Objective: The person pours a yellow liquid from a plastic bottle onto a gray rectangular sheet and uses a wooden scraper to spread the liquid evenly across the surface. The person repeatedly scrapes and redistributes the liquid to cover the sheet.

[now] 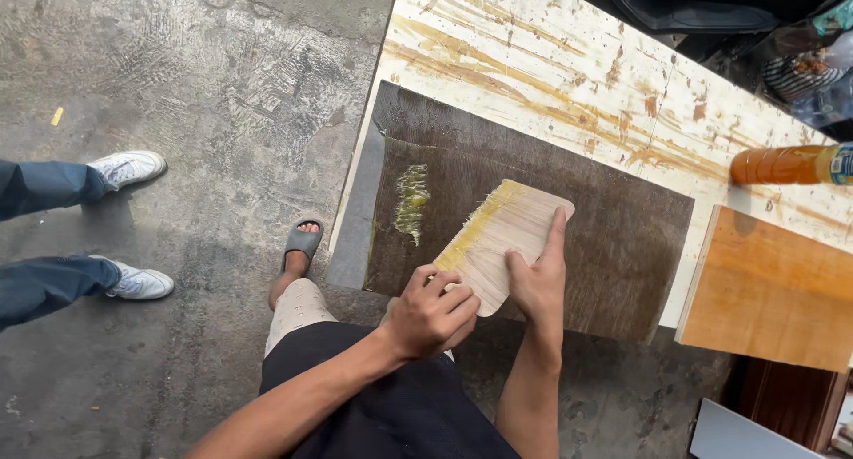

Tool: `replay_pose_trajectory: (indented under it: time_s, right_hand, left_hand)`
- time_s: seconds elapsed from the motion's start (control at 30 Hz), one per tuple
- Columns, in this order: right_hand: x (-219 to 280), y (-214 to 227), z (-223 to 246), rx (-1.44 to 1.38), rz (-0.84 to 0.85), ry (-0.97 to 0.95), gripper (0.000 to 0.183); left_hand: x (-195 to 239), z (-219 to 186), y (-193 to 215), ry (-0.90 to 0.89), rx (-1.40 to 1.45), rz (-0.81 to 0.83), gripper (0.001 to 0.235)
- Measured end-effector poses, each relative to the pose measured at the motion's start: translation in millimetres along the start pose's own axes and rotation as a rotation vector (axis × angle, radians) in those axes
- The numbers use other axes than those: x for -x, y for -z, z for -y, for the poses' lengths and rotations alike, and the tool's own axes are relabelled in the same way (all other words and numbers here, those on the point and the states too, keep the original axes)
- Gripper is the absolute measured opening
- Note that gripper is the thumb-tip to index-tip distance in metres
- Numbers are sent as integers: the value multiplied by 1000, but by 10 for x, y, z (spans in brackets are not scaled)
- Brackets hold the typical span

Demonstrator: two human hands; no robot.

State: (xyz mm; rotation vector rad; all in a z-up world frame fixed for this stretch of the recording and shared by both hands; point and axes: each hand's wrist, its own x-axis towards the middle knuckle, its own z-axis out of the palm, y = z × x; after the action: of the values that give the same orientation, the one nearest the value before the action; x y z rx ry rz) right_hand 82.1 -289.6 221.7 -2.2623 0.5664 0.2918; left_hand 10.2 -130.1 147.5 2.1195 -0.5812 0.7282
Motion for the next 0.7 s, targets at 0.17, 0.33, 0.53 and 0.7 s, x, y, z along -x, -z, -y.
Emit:
replay_pose_trajectory:
  time_s: [0.17,0.33,0.53,0.7]
  right_hand:
    - [-399,523,-162,10,179,139,85]
    - [-713,830,-186,629,-78,1257,97]
    - [-1595,258,-470,530,147,1662,57]
    - [-2149,-104,-238,533,346,1676,65]
  left_hand:
    - [-223,-207,-344,69,-122,-182,3]
    - [-284,-284,-481,366,122,-400,8]
    - [-230,-258,-678,595,206,-516,8]
    - [22,122,-332,668,135,-350,12]
